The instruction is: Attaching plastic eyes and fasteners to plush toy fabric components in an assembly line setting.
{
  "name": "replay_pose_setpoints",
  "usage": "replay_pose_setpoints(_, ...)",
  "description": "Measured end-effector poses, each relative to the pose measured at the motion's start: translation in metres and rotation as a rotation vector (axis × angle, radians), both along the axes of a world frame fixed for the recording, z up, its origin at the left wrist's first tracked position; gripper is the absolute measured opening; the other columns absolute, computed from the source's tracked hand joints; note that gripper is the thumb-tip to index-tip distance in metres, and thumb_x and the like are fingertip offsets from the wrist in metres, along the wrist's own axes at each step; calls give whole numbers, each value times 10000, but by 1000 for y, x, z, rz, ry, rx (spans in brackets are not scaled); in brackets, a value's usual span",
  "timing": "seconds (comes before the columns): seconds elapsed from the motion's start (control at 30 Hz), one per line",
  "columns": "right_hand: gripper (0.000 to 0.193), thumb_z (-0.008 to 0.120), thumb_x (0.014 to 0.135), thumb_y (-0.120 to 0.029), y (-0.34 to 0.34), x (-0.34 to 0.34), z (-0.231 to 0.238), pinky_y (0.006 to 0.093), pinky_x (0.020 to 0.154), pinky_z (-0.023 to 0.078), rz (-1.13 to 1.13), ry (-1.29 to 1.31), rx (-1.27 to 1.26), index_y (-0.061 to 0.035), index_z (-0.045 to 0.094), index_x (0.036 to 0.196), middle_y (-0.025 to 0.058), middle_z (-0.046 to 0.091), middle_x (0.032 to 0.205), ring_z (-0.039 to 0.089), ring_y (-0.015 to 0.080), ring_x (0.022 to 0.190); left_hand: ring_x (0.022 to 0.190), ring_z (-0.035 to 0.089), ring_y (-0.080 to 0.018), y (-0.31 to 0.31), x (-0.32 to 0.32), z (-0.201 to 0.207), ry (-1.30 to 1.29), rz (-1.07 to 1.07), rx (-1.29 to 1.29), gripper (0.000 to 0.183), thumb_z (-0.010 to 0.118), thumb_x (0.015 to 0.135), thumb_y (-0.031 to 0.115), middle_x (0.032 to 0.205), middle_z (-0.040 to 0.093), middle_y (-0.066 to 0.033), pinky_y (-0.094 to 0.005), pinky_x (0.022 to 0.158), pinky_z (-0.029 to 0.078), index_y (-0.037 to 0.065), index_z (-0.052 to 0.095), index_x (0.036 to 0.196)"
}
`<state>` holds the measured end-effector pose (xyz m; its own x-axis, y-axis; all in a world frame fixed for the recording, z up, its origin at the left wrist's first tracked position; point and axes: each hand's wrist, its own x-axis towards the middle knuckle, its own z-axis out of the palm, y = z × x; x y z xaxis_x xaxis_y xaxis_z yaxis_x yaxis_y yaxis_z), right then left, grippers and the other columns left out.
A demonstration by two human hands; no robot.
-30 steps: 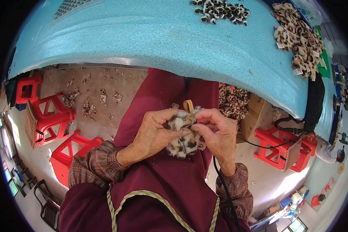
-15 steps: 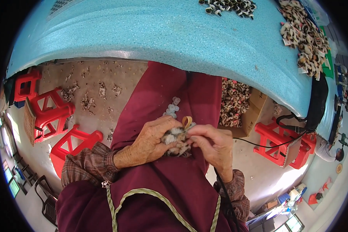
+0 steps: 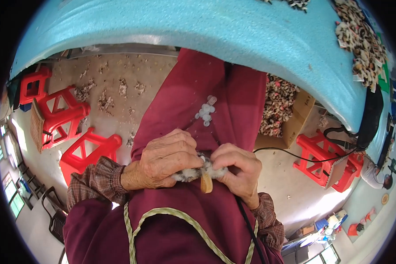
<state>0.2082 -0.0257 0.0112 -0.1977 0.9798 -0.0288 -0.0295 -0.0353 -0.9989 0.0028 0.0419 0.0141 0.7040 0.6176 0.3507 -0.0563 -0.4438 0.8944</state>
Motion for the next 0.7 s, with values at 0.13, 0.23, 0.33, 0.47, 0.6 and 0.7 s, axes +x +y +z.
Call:
replay_pose_setpoints(0.13, 242, 699, 607, 67, -11, -17, 2, 310, 586, 495, -87, 11, 161, -15, 625, 822, 92, 616, 785, 613, 231, 681, 770, 596, -292, -5, -11, -3, 1, 6, 174, 195, 682, 752, 130, 806, 583, -131, -425, 691, 479, -23, 621, 855)
replay_pose_setpoints(0.23, 243, 690, 601, 78, -10, -20, 2, 315, 586, 497, -104, 1, 198, -13, 624, 817, 97, 606, 772, 609, 239, 676, 789, 592, -316, -8, -7, -6, -25, 56, 181, 258, 668, 635, 85, 827, 559, -135, -418, 692, 499, -19, 584, 856)
replay_pose_setpoints(0.33, 246, 697, 597, 72, -12, -22, 1, 319, 580, 494, -83, -1, 223, -16, 624, 815, 97, 598, 770, 601, 241, 667, 822, 601, -320, -13, -2, -12, -31, 120, 110, 246, 683, 652, 84, 860, 565, -138, -401, 689, 509, -10, 561, 844)
replay_pose_setpoints(0.47, 256, 714, 594, 49, -8, -21, 7, 319, 571, 489, -55, -47, 259, -19, 622, 822, 93, 595, 778, 593, 238, 657, 827, 611, -317, -19, 1, -18, -142, 139, 14, 250, 705, 672, 88, 883, 574, -139, -377, 673, 520, 4, 532, 831)
replay_pose_setpoints(0.6, 254, 734, 603, 25, -9, -22, 8, 318, 563, 484, -43, -28, 201, -23, 614, 822, 92, 593, 779, 586, 238, 652, 798, 614, -305, -17, -5, -17, -110, 112, 106, 243, 702, 674, 87, 893, 574, -135, -375, 663, 532, 0, 552, 844)
replay_pose_setpoints(0.7, 247, 737, 604, 27, -8, -22, 8, 320, 560, 484, -50, -54, 231, -20, 606, 808, 96, 591, 766, 581, 240, 636, 794, 615, -291, -17, -4, -11, -43, 97, 156, 248, 692, 662, 75, 865, 575, -129, -384, 669, 538, -15, 585, 867)
